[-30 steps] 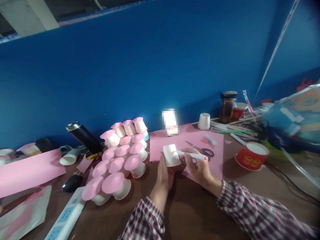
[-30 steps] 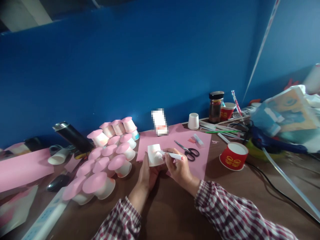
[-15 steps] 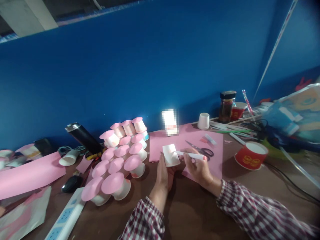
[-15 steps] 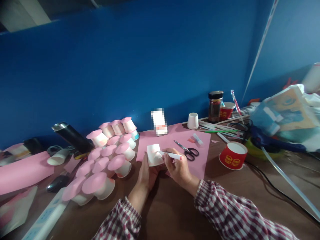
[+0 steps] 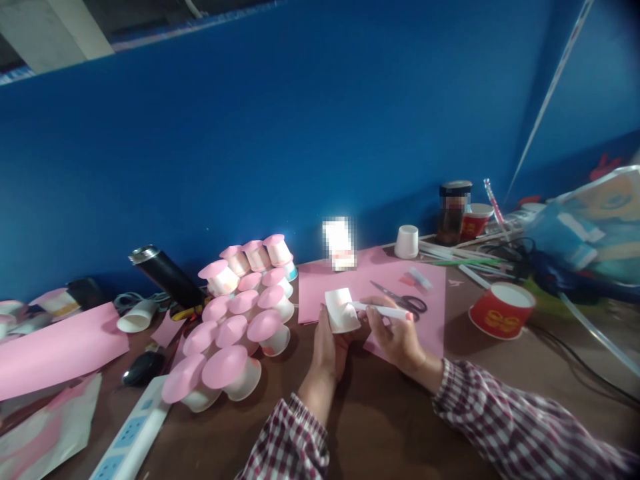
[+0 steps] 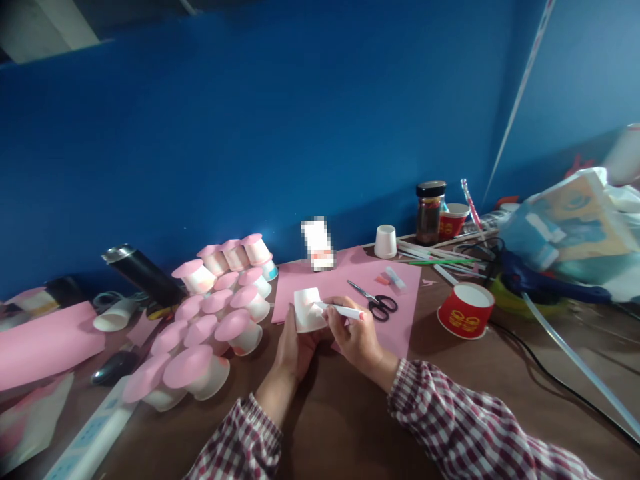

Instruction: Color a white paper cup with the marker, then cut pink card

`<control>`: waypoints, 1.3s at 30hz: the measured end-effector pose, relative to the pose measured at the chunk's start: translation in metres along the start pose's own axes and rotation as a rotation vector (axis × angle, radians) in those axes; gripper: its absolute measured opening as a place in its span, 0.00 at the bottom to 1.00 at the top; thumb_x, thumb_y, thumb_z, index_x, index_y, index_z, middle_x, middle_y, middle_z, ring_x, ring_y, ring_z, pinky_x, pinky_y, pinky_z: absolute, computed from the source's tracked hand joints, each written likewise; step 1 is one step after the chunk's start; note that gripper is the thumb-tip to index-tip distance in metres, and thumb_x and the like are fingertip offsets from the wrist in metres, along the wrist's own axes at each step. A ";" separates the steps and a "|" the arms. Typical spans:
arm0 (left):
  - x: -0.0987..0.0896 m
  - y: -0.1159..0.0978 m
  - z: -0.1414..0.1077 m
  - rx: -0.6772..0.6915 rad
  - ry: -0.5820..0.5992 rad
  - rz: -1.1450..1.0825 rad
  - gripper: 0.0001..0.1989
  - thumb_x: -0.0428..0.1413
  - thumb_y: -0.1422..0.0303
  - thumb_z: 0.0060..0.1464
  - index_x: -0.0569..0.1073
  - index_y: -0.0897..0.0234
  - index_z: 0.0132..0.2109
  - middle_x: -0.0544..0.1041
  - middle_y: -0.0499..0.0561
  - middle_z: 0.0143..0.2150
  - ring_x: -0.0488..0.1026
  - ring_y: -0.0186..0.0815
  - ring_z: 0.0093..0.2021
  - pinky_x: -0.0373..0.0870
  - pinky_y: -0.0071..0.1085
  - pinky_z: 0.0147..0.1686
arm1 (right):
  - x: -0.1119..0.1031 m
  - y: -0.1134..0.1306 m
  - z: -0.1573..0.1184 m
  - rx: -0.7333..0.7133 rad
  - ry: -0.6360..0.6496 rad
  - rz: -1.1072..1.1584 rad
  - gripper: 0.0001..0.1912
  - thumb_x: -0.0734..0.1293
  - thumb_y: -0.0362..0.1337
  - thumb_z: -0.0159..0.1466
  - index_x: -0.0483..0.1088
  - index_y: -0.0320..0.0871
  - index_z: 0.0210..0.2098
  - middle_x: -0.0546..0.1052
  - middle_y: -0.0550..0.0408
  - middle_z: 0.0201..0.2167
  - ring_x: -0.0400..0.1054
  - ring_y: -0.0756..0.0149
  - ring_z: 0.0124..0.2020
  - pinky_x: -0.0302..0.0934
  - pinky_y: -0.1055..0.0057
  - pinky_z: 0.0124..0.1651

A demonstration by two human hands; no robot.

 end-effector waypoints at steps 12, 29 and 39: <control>-0.002 0.001 0.001 -0.023 -0.025 -0.020 0.27 0.50 0.51 0.56 0.73 0.73 0.47 0.78 0.59 0.39 0.75 0.40 0.37 0.69 0.34 0.40 | 0.001 -0.006 -0.001 0.034 0.006 -0.010 0.06 0.61 0.34 0.65 0.69 0.43 0.39 0.77 0.56 0.29 0.74 0.67 0.28 0.67 0.74 0.31; -0.002 0.000 0.002 0.008 0.003 -0.002 0.26 0.49 0.51 0.57 0.72 0.72 0.47 0.78 0.59 0.38 0.75 0.39 0.36 0.70 0.35 0.40 | 0.000 -0.002 -0.002 -0.019 -0.012 -0.031 0.05 0.62 0.32 0.64 0.69 0.44 0.38 0.77 0.57 0.29 0.74 0.68 0.29 0.67 0.76 0.31; 0.003 -0.001 0.000 0.011 0.051 -0.015 0.27 0.48 0.50 0.57 0.74 0.73 0.44 0.79 0.59 0.37 0.76 0.42 0.38 0.69 0.39 0.45 | 0.002 -0.009 -0.003 0.074 -0.007 0.111 0.08 0.60 0.35 0.66 0.68 0.43 0.41 0.77 0.53 0.30 0.73 0.66 0.29 0.69 0.72 0.32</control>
Point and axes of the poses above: each hand's wrist, its own z-axis towards the middle knuckle, its own x-axis out of the palm, y = z × x, the point moved 9 cm from there along z, towards the middle knuckle
